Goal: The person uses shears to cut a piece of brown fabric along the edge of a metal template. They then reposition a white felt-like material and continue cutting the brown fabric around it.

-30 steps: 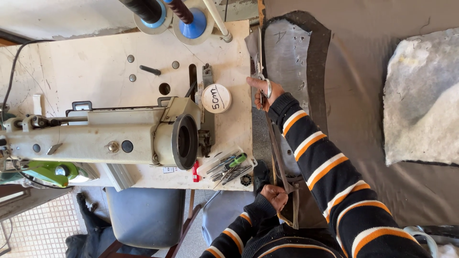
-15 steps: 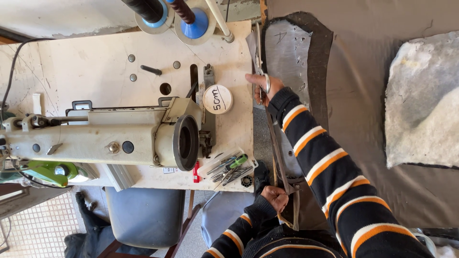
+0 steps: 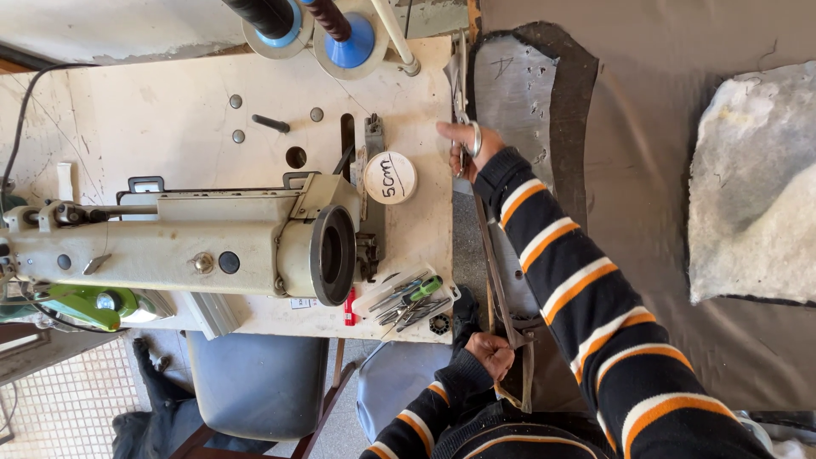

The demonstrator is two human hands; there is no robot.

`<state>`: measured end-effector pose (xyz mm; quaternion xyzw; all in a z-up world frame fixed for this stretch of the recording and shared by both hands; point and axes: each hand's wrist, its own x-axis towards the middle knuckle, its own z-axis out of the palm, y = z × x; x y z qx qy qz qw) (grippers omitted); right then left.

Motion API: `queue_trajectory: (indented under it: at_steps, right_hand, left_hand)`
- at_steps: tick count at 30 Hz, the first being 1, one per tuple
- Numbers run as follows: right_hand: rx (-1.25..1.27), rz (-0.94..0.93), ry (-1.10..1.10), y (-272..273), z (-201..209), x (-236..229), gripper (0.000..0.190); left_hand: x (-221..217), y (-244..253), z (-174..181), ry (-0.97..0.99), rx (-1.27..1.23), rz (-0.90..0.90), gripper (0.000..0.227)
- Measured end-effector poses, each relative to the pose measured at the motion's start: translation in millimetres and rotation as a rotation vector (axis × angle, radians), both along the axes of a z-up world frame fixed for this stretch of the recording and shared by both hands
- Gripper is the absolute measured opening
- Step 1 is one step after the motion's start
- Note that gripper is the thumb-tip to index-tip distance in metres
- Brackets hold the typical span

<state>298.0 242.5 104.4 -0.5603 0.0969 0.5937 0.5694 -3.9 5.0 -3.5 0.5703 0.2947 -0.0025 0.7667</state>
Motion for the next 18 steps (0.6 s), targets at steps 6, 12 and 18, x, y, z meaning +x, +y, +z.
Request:
queue_trajectory:
  at_steps: [6,12,18]
  right_hand:
    - [0.038,-0.108,0.095,21.6,-16.3,8.4,0.041]
    - [0.066,-0.066,0.134,20.6,-58.7,9.9,0.026]
    - [0.122,-0.127,0.093,28.5,6.8,11.6,0.036]
  left_hand:
    - [4.2,5.9,12.8,0.036,0.028,0.010,0.048]
    - [-1.9,-2.3,-6.7,0.008,0.041,-0.005,0.049]
    - [2.3,8.4,15.3,0.001,0.118,-0.046,0.047]
